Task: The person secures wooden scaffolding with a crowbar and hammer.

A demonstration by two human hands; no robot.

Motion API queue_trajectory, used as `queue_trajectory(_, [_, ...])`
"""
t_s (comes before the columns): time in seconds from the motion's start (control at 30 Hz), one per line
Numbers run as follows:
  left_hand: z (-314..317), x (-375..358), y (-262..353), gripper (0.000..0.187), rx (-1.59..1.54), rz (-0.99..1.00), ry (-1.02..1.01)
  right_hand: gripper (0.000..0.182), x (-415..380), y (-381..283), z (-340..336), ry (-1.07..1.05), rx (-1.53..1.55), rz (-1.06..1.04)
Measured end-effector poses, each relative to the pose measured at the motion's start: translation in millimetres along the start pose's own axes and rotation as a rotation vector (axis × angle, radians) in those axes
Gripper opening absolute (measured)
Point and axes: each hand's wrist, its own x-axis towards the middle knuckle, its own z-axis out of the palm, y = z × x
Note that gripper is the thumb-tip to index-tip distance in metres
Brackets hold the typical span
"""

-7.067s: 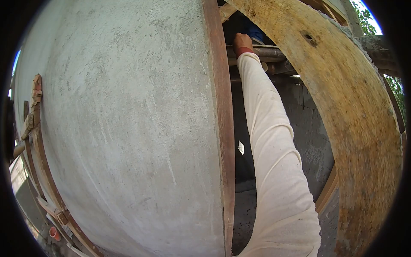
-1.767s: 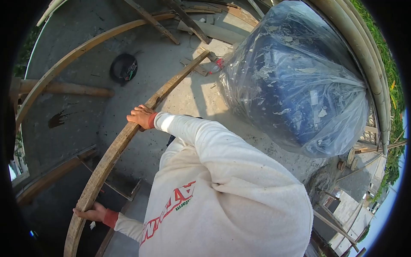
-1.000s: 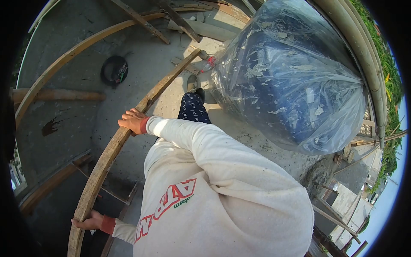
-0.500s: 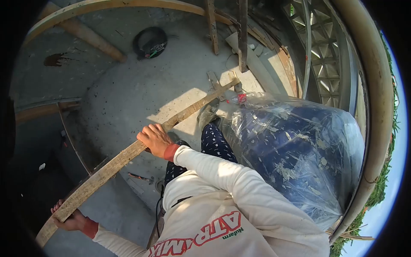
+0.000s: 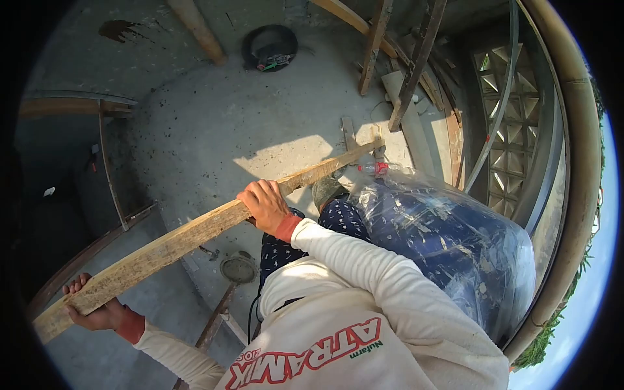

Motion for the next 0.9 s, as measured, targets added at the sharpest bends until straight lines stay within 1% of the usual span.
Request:
queue_trajectory(0.2, [19.0, -7.1, -1.8, 0.036, 0.009, 0.038, 0.09, 0.058, -5.9, -15.5, 2.2, 0.013, -0.007, 0.077])
queue_trajectory(0.3, [-2.5, -2.3, 0.3, 0.035, -0.043, -0.012, -0.02, 0.056, -10.4, -19.1, 11.2, 0.039, -0.085, 0.089])
queue_trajectory(0.37, [15.4, -12.4, 6.7, 0.036, 0.053, -0.021, 0.096, 0.06, -10.8, -28.9, 11.3, 0.052, -0.091, 0.12])
queue_trajectory(0.4, [3.4, -10.1, 8.6, 0.054, 0.104, -0.064, 0.078, 0.061, -10.3, -35.2, 11.4, 0.079, -0.095, 0.133])
queue_trajectory(0.43, [-4.0, -10.8, 13.1, 0.061, 0.089, -0.079, -0.006, 0.062, -11.5, -41.5, 10.8, 0.105, -0.102, 0.147])
queue_trajectory(0.47, [-6.5, -12.8, 16.6, 0.068, 0.071, -0.094, -0.091, 0.073, -15.2, -42.5, 12.7, 0.079, -0.162, 0.195])
queue_trajectory(0.53, [-24.0, -20.6, 18.5, 0.085, 0.09, -0.129, -0.246, 0.081, -24.8, -52.6, 10.0, 0.143, -0.171, 0.272])
queue_trajectory(0.57, [-41.6, -28.2, 14.0, 0.082, 0.168, -0.139, -0.215, 0.085, -32.9, -55.4, 6.2, 0.179, -0.178, 0.316])
queue_trajectory(0.6, [-60.4, -38.1, 6.5, 0.08, 0.246, -0.15, -0.19, 0.095, -46.9, -50.6, 4.6, 0.177, -0.177, 0.343])
queue_trajectory(0.63, [-75.2, -51.1, -1.6, 0.078, 0.324, -0.159, -0.168, 0.092, -65.3, -40.7, 6.7, 0.161, -0.193, 0.393])
queue_trajectory(0.7, [-92.9, -89.2, -13.6, 0.072, 0.482, -0.338, -0.122, 0.087, -106.3, -17.7, 13.4, 0.13, -0.213, 0.489])
queue_trajectory(0.77, [-146.7, -132.7, -49.3, 0.067, 0.598, -0.568, -0.099, 0.083, -148.9, -4.4, 1.4, -0.353, -0.16, 0.689])
queue_trajectory(0.83, [-193.2, -189.3, -86.2, 0.063, 0.689, -0.861, -0.093, 0.081, -192.2, 25.7, 1.5, -0.832, 0.241, 0.868])
queue_trajectory(0.87, [-218.0, -215.6, -107.2, 0.062, 0.742, -0.995, -0.147, 0.079, -202.2, 29.4, -7.0, -0.778, 0.366, 0.872])
queue_trajectory(0.9, [-222.7, -236.5, -116.7, 0.061, 0.809, -1.1, -0.222, 0.077, -210.9, 32.6, -14.5, -0.719, 0.49, 0.871])
